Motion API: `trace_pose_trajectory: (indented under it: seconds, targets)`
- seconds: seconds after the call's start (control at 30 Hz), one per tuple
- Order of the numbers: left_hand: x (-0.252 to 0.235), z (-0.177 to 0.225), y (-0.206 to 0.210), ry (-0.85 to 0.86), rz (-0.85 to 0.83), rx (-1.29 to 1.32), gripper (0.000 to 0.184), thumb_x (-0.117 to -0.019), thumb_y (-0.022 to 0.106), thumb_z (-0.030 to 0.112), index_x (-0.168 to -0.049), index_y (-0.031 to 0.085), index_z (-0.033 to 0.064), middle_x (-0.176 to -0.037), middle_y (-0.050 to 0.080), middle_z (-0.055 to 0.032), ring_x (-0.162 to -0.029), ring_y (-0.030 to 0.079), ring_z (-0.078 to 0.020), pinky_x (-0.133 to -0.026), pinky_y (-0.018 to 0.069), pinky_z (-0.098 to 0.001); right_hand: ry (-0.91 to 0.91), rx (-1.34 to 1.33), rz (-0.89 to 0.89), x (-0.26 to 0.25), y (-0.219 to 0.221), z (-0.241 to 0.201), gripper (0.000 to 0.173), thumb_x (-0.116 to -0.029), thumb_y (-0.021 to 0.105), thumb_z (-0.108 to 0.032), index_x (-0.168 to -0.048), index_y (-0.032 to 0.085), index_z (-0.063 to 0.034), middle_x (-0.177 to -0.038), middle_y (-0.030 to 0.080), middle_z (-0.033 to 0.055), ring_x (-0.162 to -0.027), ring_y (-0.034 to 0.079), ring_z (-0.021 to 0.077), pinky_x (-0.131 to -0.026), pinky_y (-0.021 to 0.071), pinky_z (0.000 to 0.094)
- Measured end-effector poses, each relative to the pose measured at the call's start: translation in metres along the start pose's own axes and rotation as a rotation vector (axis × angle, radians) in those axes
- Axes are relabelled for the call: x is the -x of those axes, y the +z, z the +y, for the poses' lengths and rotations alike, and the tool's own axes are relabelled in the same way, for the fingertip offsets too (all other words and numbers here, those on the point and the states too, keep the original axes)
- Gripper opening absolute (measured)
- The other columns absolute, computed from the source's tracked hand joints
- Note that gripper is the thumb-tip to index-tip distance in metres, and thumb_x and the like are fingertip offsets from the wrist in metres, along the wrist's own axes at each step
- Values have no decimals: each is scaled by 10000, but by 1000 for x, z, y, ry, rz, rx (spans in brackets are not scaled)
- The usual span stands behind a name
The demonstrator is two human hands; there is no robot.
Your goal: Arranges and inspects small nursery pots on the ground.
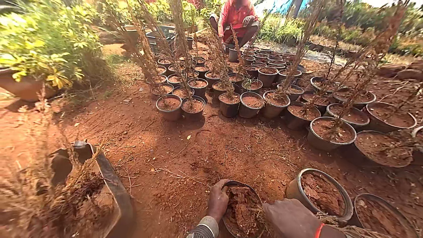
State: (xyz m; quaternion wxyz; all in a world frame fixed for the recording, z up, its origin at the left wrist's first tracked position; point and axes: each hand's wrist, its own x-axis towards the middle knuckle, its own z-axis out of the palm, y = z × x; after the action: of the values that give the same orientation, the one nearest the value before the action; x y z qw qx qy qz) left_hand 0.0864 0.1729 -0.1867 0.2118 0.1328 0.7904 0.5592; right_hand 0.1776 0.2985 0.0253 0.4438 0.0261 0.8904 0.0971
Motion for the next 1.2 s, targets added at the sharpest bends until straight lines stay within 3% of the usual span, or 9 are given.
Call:
trace_pose_trajectory:
  seconds: [0.7, 0.9, 1.03, 1.13, 1.2]
  targets:
    - [-1, 3, 1, -6, -3, -64, 351, -1041, 480, 64, -1314, 696, 108, -1295, 716, -64, -1252, 646, -147, -1133, 470, -364, 30, 67, 49, 37, -45, -6, 169, -977, 567, -113, -1063, 649, 7, -1022, 686, 261, -993, 678, 460, -755, 521, 618]
    - [-1, 1, -8, 38, -124, -72, 370, -1099, 406, 141, -1378, 633, 53, -1357, 674, -139, -1308, 616, -220, -1164, 438, -413, 18, 58, 146, 38, -40, 7, 221, -986, 569, -181, -1105, 669, -23, -1035, 697, 245, -988, 683, 455, -757, 518, 623]
    - [-7, 16, -51, 48, -338, -247, 505, -1123, 361, 333, -1487, 515, 18, -1518, 525, -209, -1437, 490, -301, -1224, 359, -473, -3, -2, 209, 35, -24, 15, 248, -988, 556, -232, -1078, 671, -32, -1012, 703, 230, -978, 690, 444, -759, 527, 615]
    - [-2, 74, -105, 49, -334, -512, 482, -1094, 472, 311, -1500, 511, 52, -1554, 494, -173, -1459, 464, -294, -1226, 356, -473, -78, -84, 167, 8, 25, 4, 250, -1033, 499, -140, -1089, 666, 38, -1051, 699, 287, -1012, 682, 490, -795, 520, 649]
    - [12, 111, -141, 64, -381, -712, 458, -1085, 497, 288, -1485, 539, 70, -1545, 515, -159, -1455, 474, -301, -1223, 357, -495, -103, -108, 189, -5, 40, 7, 255, -990, 568, -153, -1062, 672, 68, -1038, 696, 311, -1008, 677, 510, -786, 511, 672]
